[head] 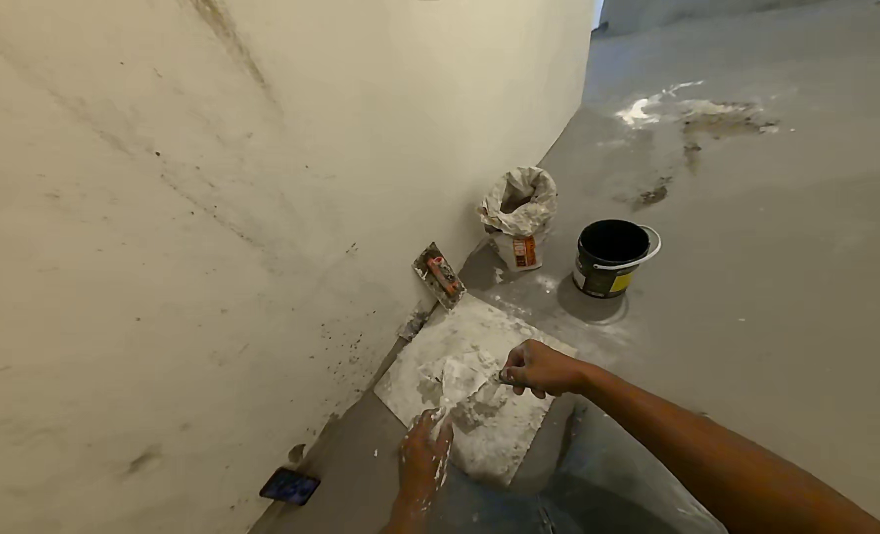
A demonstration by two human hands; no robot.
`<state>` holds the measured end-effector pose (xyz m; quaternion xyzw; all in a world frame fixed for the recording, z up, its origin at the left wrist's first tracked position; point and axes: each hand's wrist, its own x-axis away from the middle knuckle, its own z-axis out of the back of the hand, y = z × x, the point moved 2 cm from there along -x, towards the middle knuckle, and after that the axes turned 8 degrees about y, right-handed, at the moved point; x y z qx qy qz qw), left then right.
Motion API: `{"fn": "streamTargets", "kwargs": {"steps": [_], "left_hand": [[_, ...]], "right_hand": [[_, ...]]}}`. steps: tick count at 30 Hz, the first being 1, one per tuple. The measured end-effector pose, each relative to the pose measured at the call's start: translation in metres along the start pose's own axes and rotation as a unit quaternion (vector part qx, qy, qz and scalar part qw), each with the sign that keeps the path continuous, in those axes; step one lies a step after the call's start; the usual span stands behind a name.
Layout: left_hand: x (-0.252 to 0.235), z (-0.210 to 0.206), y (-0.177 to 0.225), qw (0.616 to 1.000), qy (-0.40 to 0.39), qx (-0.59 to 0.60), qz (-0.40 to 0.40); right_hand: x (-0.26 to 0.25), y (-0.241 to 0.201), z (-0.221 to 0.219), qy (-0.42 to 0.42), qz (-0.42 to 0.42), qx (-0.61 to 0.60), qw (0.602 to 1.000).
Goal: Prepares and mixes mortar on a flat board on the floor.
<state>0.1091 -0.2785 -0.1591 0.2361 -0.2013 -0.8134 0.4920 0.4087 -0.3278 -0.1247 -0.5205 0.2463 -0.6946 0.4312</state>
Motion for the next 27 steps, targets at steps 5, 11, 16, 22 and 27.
{"fn": "streamTargets", "kwargs": {"steps": [5, 11, 16, 22, 27], "left_hand": [[-0.009, -0.010, 0.013, 1.000, -0.005, 0.002, 0.012], [-0.016, -0.013, 0.025, 1.000, 0.000, -0.012, 0.004], [-0.025, -0.026, 0.037, 1.000, 0.016, -0.003, 0.011], [-0.052, -0.027, 0.050, 0.996, 0.045, -0.001, 0.078], [-0.075, -0.018, 0.029, 0.983, 0.043, -0.028, 0.179]], "right_hand": [[0.007, -0.006, 0.004, -0.014, 0.014, 0.030, 0.999], [0.006, -0.006, 0.006, 0.003, 0.046, 0.068, 0.997], [0.005, -0.006, 0.004, 0.028, 0.068, 0.127, 0.989], [0.009, -0.001, -0.031, 0.007, 0.129, 0.196, 0.972], [0.016, 0.052, -0.070, 0.122, -0.004, 0.115, 0.986]]}}
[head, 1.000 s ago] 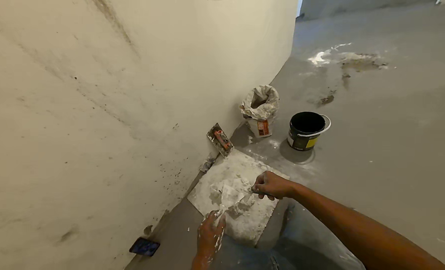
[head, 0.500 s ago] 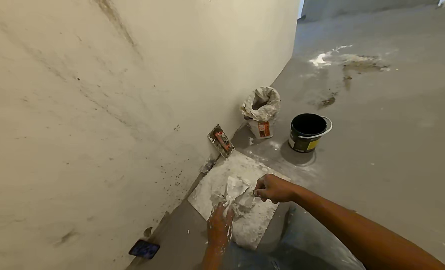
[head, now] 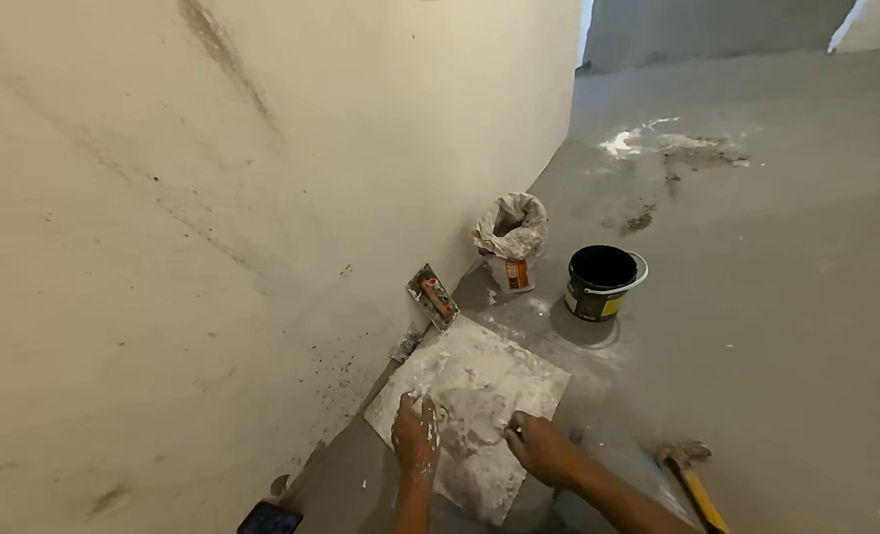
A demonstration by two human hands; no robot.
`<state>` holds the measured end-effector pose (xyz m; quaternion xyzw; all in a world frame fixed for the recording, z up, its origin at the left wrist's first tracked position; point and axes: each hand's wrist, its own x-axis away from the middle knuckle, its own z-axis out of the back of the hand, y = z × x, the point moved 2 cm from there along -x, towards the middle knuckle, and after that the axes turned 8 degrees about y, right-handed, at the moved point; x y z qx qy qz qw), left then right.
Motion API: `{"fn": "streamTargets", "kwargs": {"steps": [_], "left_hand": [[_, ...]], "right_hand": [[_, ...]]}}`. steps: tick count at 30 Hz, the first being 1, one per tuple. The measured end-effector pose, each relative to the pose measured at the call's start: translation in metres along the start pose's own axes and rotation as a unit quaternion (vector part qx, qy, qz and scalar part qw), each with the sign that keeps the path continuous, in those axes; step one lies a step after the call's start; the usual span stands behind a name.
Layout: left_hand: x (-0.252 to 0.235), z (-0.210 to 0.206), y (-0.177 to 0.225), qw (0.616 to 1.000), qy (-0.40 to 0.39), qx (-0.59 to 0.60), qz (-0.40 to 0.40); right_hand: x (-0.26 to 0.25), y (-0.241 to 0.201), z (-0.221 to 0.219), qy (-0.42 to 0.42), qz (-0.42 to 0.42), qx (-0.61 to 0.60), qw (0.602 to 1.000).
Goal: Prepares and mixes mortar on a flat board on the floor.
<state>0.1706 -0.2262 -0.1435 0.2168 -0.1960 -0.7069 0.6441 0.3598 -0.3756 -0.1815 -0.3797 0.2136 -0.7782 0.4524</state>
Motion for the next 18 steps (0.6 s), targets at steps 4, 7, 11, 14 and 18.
{"fn": "streamTargets", "kwargs": {"steps": [4, 7, 11, 14, 18], "left_hand": [[0.000, 0.002, -0.018, 0.998, -0.027, -0.061, 0.010], [0.012, 0.000, -0.016, 0.988, -0.086, -0.126, -0.030], [0.036, 0.005, -0.008, 0.985, -0.096, -0.124, -0.073], [0.052, 0.015, -0.021, 0.998, -0.051, -0.027, -0.012], [0.073, 0.010, -0.053, 0.981, -0.034, 0.157, 0.108]], "right_hand": [[0.029, 0.016, -0.018, 0.151, -0.012, 0.013, 0.988], [0.035, 0.008, -0.022, 0.214, 0.063, 0.092, 0.970], [0.005, -0.004, -0.021, 0.098, 0.061, 0.148, 0.982], [-0.036, 0.021, -0.020, 0.105, -0.030, 0.024, 0.994], [-0.043, 0.035, -0.009, 0.113, -0.195, -0.405, 0.886]]}}
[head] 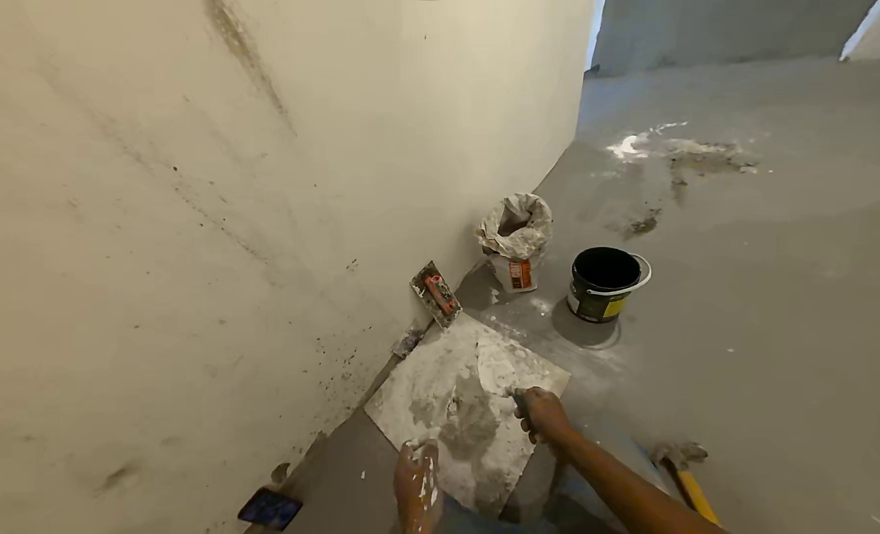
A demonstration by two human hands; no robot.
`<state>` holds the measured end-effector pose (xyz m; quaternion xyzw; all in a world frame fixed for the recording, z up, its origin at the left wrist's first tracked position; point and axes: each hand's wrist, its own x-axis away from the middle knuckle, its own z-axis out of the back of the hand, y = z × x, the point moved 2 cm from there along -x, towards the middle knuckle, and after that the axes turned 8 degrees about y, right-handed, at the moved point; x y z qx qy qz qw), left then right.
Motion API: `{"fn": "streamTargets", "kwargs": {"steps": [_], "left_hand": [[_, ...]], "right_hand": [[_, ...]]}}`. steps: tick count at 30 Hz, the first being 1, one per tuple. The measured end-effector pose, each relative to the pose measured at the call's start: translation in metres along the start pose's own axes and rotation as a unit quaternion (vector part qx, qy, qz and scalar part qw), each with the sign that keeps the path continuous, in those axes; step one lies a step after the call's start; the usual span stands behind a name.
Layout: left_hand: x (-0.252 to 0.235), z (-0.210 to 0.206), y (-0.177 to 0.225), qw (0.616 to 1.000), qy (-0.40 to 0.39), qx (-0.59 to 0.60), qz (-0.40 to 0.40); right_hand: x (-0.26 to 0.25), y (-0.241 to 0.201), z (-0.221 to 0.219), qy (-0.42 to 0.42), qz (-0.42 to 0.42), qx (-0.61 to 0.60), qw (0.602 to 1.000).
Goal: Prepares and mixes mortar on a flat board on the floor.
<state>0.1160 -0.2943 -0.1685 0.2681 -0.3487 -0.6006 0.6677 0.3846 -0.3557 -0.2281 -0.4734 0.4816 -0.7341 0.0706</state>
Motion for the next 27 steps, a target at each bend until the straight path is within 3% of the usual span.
{"fn": "streamTargets", "kwargs": {"steps": [2, 5, 10, 15, 19, 22, 23, 25, 27], "left_hand": [[0.019, -0.002, 0.001, 0.997, -0.025, 0.060, 0.029], [0.047, -0.017, 0.014, 0.990, -0.044, 0.133, 0.025], [0.059, -0.047, 0.036, 0.978, -0.016, 0.209, -0.003], [0.011, -0.051, 0.051, 0.979, 0.005, 0.202, -0.029], [-0.040, -0.038, 0.049, 0.993, 0.019, 0.093, -0.067], [-0.058, -0.019, 0.039, 0.993, -0.002, -0.081, -0.090], [-0.060, -0.013, 0.038, 0.987, -0.020, -0.127, -0.095], [-0.056, -0.004, 0.037, 0.973, -0.049, -0.197, -0.110], [-0.046, 0.002, 0.038, 0.962, -0.065, -0.230, -0.133]], "right_hand": [[0.003, -0.001, 0.006, -0.071, -0.087, -0.184, 0.977], [0.004, 0.008, 0.012, -0.209, -0.125, -0.332, 0.911], [0.023, 0.017, 0.024, -0.327, -0.081, -0.307, 0.890], [0.035, 0.028, 0.053, -0.420, -0.066, -0.233, 0.875], [0.047, 0.035, 0.074, -0.339, -0.052, -0.104, 0.934], [0.068, 0.019, 0.067, -0.191, 0.085, 0.047, 0.977], [0.074, 0.012, 0.061, -0.143, 0.153, 0.130, 0.969], [0.087, 0.002, 0.043, -0.071, 0.266, 0.290, 0.917], [0.096, -0.003, 0.016, -0.023, 0.319, 0.391, 0.863]]}}
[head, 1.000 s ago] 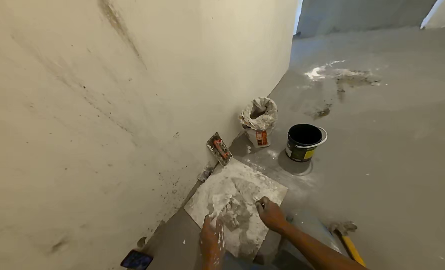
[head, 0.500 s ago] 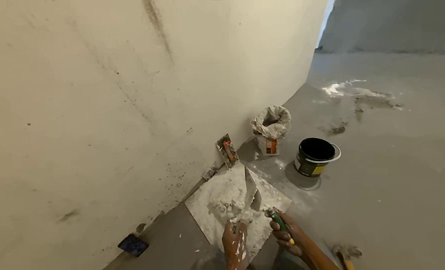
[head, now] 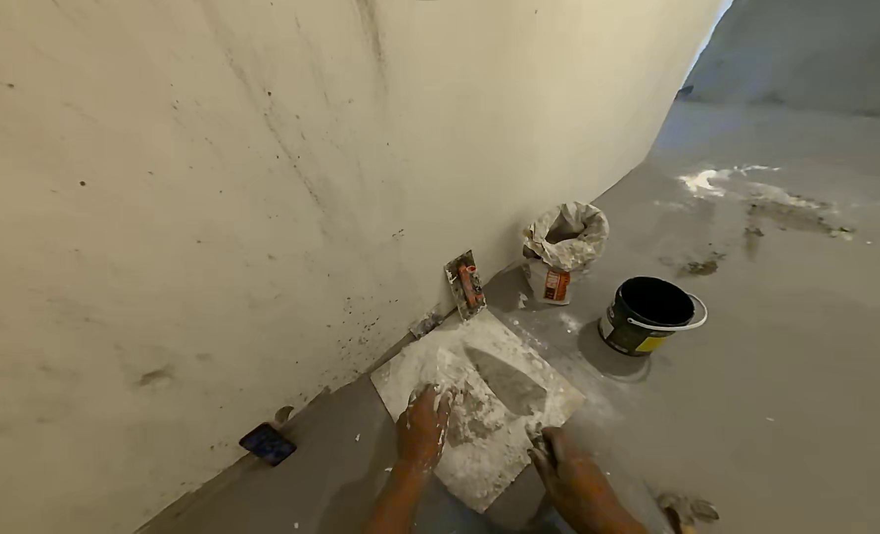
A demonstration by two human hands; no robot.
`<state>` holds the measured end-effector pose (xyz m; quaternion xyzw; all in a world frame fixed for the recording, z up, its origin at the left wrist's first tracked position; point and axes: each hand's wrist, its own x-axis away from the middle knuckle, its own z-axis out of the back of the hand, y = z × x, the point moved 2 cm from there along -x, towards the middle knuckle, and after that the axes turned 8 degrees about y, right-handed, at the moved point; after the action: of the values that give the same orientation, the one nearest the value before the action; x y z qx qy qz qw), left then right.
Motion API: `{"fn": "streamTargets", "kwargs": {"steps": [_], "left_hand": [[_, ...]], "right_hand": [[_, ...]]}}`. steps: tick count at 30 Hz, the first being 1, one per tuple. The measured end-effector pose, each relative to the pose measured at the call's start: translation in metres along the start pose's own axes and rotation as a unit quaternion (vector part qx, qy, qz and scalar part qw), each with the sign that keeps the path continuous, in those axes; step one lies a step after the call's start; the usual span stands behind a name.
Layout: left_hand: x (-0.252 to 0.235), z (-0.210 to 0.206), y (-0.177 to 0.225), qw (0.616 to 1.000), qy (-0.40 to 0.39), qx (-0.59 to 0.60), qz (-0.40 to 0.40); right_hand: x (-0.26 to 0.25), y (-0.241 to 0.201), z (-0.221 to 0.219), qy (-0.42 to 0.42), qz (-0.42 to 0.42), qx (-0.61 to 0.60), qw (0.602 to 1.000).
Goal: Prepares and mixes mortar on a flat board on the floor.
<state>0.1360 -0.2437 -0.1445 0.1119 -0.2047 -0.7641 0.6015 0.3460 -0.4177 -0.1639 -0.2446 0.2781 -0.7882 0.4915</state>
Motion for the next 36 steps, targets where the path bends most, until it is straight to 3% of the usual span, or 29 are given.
{"fn": "streamTargets", "kwargs": {"steps": [4, 6, 8, 13, 18, 26, 29, 32, 36], "left_hand": [[0.025, 0.003, -0.009, 1.000, -0.014, -0.004, -0.010], [0.028, -0.008, -0.039, 0.999, -0.011, 0.018, 0.032], [0.022, -0.020, -0.076, 0.997, 0.008, 0.028, 0.076], [-0.005, -0.058, -0.156, 0.977, 0.053, 0.080, 0.190], [-0.046, -0.090, -0.196, 0.973, 0.029, 0.079, 0.216], [-0.124, -0.119, -0.219, 0.974, -0.057, 0.035, 0.216], [-0.140, -0.107, -0.213, 0.975, -0.043, 0.004, 0.219], [-0.130, -0.069, -0.197, 0.979, 0.087, 0.058, 0.172], [-0.093, 0.056, -0.169, 0.956, 0.268, 0.041, 0.107]], "right_hand": [[-0.033, -0.011, -0.048, -0.082, -0.008, 0.135, 0.987], [-0.057, 0.003, -0.065, -0.135, -0.046, 0.162, 0.976], [-0.070, 0.018, -0.071, -0.121, -0.076, 0.128, 0.981], [-0.075, 0.068, -0.049, -0.035, -0.121, -0.025, 0.992], [-0.085, 0.122, -0.021, -0.058, -0.268, -0.161, 0.948], [-0.115, 0.181, 0.001, -0.037, -0.401, -0.138, 0.905], [-0.136, 0.207, 0.001, -0.069, -0.406, -0.077, 0.908], [-0.170, 0.220, -0.005, -0.136, -0.362, -0.023, 0.922], [-0.246, 0.197, -0.056, -0.252, -0.281, 0.050, 0.925]]}}
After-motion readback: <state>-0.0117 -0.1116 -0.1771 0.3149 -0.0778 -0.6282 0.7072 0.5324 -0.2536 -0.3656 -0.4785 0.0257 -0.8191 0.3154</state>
